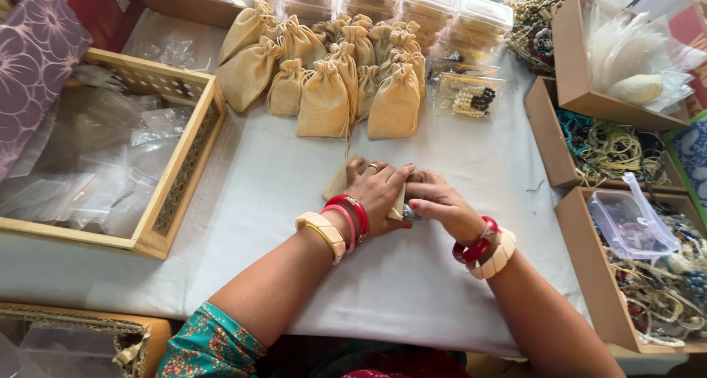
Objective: The person places small plastic bags containing jewelry into beige drawstring pouches and ties them shut. They handle several pouches and bags of beads, arranging the filled pouches on the table. Finally, they pick up a turquoise beaded necklace and lay it on the table.
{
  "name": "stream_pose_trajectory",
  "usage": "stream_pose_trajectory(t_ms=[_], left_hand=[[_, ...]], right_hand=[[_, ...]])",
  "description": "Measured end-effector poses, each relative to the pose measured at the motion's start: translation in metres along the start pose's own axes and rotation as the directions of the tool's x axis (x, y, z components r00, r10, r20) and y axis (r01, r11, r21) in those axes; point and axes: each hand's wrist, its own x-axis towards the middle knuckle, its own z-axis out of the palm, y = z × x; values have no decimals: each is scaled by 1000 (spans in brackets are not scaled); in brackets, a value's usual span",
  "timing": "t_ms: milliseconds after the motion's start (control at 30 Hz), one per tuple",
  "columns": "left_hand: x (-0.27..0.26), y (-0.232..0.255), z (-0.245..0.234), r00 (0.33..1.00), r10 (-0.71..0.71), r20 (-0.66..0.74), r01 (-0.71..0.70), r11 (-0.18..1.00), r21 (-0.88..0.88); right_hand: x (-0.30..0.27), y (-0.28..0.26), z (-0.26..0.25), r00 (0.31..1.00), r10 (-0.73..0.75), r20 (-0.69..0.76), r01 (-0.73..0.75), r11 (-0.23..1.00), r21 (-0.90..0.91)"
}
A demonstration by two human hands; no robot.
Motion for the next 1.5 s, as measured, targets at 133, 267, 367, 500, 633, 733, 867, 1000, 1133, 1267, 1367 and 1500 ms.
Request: stream_pose_trajectory(t_ms=[133,267,367,500,633,733,867,1000,1133,1267,1367,1500], left_hand=[[-2,-11,4,977,60,-202,-68,997,-34],[-4,-4,-27,991,-71,-114,-2,843,-538],[-5,-3,-16,999,34,-7,-20,414,-910],[-7,12,-23,977,210,-16,-35,86,-996],[-6,5,-18,996,87,27,-12,416,-909],[-6,-5,5,978,188,95,37,288,-957],[-8,-3,22,969,227,102,101,16,-995],[-8,-4,27,962,232,144,151,-13,-988],[-5,-14,23,968,236,81,70,52,-996],[-6,-11,13,978,180,108,97,70,-993],[-8,-5,7,979,160,124,115,63,-991],[-8,-6,12,984,154,91,89,18,-996]], right_hand=[[-2,-38,-1,1000,-16,26,9,967,253],[-4,-75,7,917,-398,-14,381,888,-256],[-9,-74,13,800,-600,-3,460,616,-639],[-21,-76,16,736,-667,-114,356,525,-773],[-23,-100,16,726,-625,-288,280,651,-706],[-22,-107,15,728,-631,-267,262,617,-743],[-25,-117,14,793,-607,-57,316,489,-813],[-25,-121,14,806,-592,-18,346,496,-797],[-25,-109,16,777,-625,-69,371,545,-752],[-27,-95,15,806,-584,-100,347,602,-719],[-26,-106,19,854,-515,-82,308,625,-717],[-26,-114,21,877,-479,-37,317,634,-706]])
